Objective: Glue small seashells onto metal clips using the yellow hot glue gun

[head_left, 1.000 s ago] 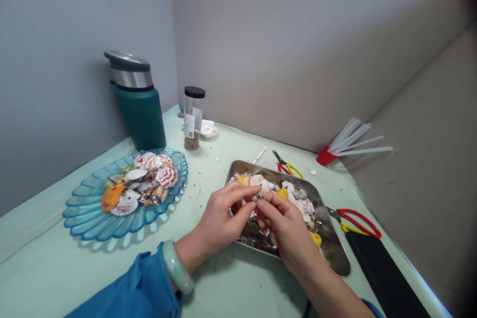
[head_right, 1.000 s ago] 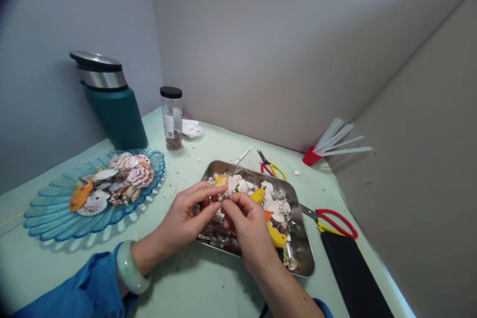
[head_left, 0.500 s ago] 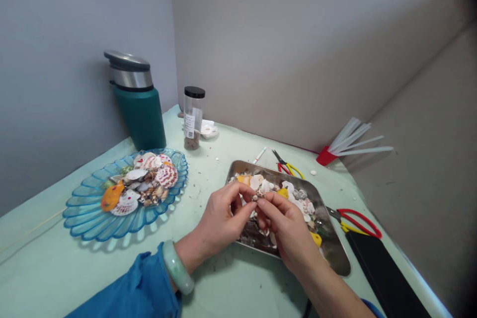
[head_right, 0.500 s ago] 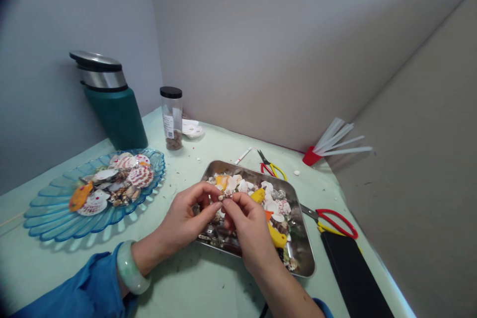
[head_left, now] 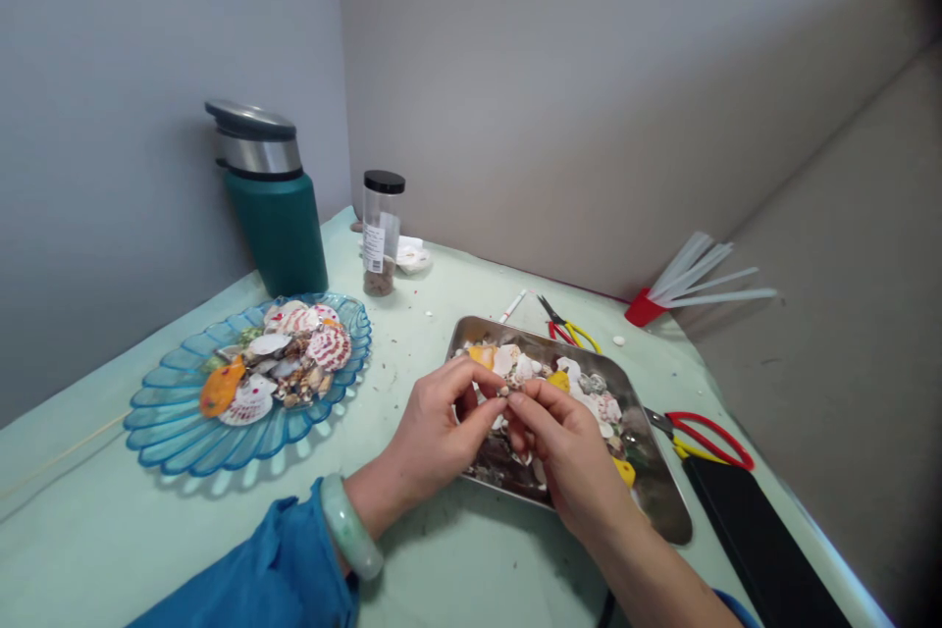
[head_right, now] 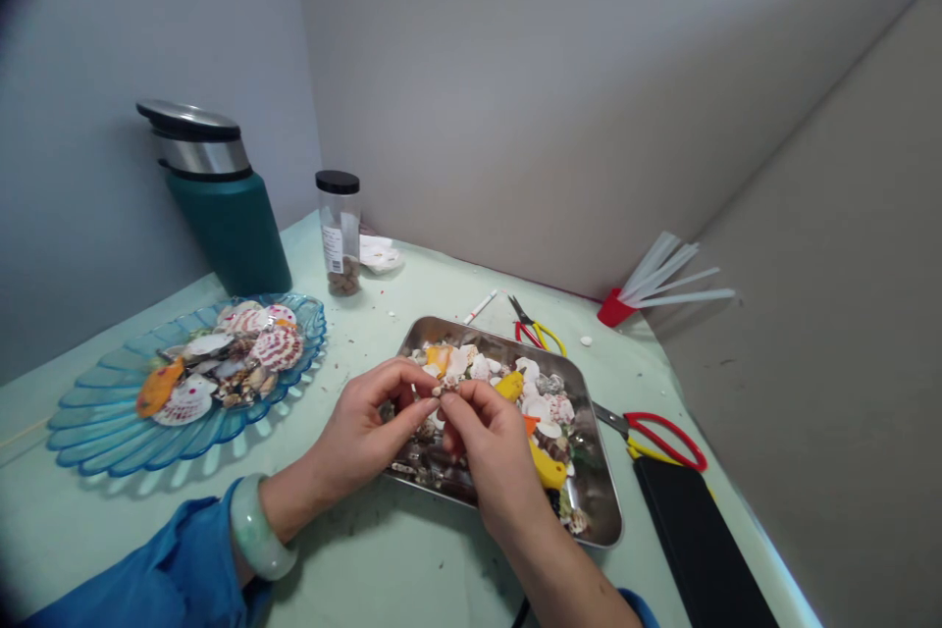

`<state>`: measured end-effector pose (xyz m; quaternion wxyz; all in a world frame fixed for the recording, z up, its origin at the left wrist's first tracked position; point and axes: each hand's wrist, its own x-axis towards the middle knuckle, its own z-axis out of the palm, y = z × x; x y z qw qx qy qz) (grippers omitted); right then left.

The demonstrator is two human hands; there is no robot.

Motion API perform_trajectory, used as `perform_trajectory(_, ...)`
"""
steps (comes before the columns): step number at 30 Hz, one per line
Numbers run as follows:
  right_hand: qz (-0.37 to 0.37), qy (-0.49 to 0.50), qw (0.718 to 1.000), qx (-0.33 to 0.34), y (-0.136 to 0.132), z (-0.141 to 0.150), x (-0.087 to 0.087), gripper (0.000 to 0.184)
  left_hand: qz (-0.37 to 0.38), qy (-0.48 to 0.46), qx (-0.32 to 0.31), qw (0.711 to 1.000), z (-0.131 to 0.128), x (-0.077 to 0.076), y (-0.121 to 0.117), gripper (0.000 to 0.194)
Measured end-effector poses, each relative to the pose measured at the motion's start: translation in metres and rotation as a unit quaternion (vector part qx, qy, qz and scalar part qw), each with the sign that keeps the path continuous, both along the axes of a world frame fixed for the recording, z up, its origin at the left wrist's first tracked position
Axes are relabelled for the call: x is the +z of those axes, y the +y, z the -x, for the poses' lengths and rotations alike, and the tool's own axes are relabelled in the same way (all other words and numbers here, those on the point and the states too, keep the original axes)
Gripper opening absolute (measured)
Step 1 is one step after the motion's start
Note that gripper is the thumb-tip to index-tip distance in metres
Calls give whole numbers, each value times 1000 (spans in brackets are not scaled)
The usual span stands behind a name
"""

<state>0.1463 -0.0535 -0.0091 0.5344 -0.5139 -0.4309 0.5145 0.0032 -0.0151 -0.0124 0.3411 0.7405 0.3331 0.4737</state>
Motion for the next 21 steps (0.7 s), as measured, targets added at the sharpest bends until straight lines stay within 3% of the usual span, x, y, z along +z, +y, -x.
perform_trajectory(21,2,-4,1000,2,1,1,2,24,14,2,-1,1000,-1,-3,-1,10)
